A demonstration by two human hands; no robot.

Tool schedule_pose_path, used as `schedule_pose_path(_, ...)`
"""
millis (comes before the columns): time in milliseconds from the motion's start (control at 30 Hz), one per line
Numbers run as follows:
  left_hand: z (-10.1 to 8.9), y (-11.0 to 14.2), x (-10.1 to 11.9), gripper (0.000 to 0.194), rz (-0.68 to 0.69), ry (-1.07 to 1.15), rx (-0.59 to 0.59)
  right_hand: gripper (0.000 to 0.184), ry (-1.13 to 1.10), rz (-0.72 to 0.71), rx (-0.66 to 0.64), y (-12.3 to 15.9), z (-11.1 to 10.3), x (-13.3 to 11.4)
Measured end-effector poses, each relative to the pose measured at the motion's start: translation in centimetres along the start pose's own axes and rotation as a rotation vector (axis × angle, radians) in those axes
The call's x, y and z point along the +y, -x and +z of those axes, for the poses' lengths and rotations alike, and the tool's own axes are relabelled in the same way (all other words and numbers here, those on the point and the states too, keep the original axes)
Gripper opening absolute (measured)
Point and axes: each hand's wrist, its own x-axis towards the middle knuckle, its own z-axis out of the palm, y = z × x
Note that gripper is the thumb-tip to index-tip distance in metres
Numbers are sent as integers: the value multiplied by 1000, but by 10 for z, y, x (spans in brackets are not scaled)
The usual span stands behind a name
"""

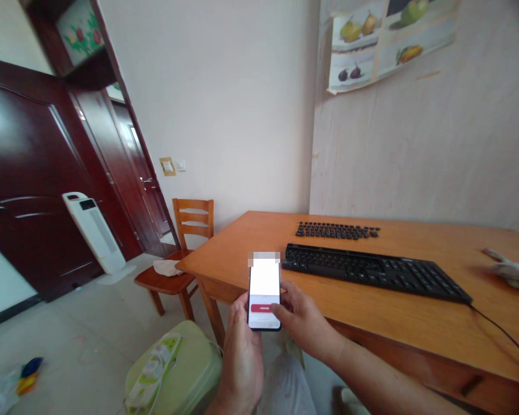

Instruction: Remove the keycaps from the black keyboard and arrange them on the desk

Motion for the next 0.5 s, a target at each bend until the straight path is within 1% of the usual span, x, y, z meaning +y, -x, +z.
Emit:
schedule_pose_path(100,-4,-3,-3,39,2,1,16,41,-13,8,-2,0,-1,4)
schedule_pose_path(233,-7,-7,-7,35,-16,-14,115,36,-9,27,32,0,-4,9)
schedule_pose_path(300,-9,-8,-8,36,-26,-20,147,38,-22,37,45,-2,-5,9)
schedule_pose_path(400,-10,-6,-10,37,-45,-25,164,51,-57,42,81,-7,-6,6)
schedule_pose_path(500,-10,-2,-12,38,-71,-37,159,67,-84,20,179,-14,-8,0)
